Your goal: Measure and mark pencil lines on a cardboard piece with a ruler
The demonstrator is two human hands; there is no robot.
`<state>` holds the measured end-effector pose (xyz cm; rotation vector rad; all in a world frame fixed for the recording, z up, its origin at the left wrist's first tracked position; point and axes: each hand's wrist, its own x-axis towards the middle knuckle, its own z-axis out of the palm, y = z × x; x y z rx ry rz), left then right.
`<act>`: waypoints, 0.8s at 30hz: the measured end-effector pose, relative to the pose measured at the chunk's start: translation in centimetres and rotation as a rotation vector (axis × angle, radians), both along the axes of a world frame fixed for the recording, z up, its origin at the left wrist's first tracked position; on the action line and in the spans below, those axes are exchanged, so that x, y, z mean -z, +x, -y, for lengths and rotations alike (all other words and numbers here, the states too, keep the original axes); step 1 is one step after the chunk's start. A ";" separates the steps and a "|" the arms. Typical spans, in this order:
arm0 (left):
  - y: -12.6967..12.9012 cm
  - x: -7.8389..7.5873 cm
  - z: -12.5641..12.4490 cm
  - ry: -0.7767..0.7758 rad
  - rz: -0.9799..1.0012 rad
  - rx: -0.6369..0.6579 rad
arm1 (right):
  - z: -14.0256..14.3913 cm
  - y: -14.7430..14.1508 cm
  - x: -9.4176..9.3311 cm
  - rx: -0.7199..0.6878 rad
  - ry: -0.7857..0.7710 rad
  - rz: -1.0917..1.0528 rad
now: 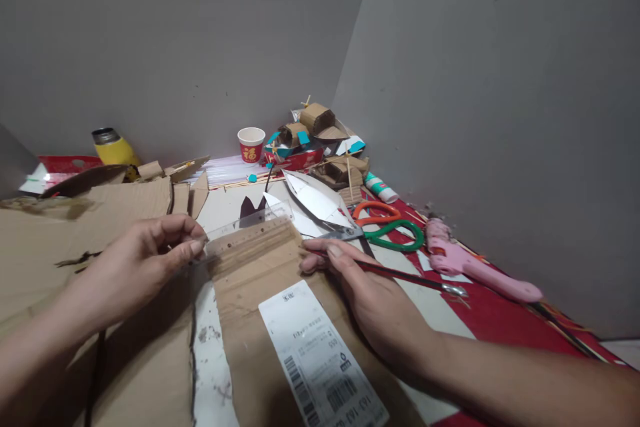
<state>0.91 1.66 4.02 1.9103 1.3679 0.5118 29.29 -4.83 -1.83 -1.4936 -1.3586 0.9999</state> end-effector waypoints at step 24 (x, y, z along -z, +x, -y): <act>-0.1 2.7 1.0 0.143 -0.049 -0.051 | 0.0 0.0 0.0 -0.001 0.050 -0.002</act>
